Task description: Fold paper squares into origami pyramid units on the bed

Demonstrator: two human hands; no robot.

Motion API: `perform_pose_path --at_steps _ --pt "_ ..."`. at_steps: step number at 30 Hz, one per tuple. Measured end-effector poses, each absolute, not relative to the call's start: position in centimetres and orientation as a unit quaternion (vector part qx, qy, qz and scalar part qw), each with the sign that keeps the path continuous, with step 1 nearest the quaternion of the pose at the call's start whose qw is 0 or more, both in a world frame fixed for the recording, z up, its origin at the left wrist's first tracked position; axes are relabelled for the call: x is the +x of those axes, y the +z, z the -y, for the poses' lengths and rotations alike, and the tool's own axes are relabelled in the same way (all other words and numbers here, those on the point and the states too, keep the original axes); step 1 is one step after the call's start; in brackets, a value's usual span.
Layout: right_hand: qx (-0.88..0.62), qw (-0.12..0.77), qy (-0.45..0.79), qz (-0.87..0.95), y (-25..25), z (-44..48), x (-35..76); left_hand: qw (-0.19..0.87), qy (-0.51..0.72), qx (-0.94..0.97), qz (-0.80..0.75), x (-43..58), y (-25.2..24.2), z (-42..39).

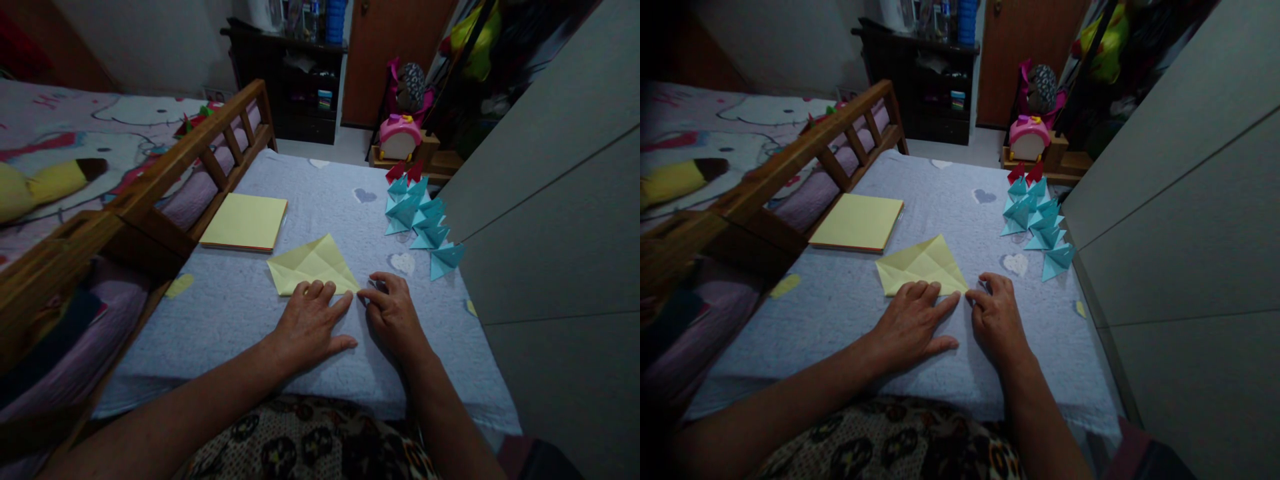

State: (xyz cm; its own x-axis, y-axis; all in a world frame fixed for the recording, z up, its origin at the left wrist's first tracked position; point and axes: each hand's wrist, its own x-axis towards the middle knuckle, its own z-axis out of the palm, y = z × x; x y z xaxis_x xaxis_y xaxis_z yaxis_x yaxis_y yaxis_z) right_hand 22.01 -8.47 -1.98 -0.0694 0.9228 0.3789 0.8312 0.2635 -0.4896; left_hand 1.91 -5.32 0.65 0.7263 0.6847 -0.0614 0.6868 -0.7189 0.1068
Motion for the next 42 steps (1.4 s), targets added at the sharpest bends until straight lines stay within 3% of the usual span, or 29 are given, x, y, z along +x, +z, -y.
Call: perform_pose_path --at_steps 7,15,29,35,42 --pt "-0.608 0.344 0.062 0.713 -1.86 8.57 22.48 0.056 0.001 0.928 -0.368 1.87 0.49 5.33" --pt "-0.579 0.302 0.073 0.754 -1.61 8.7 22.16 0.062 0.001 0.927 -0.369 1.84 0.33 5.36" --pt "-0.597 0.337 0.098 0.721 -1.69 8.71 22.69 0.055 0.002 0.929 -0.365 1.82 0.4 5.36" --pt "-0.589 0.306 0.092 0.742 -1.77 8.83 22.36 0.057 0.0 0.928 -0.368 1.83 0.22 5.33" --pt "-0.626 0.337 0.062 0.7 -1.58 8.33 22.76 0.063 0.006 0.929 -0.366 1.71 0.31 5.3"
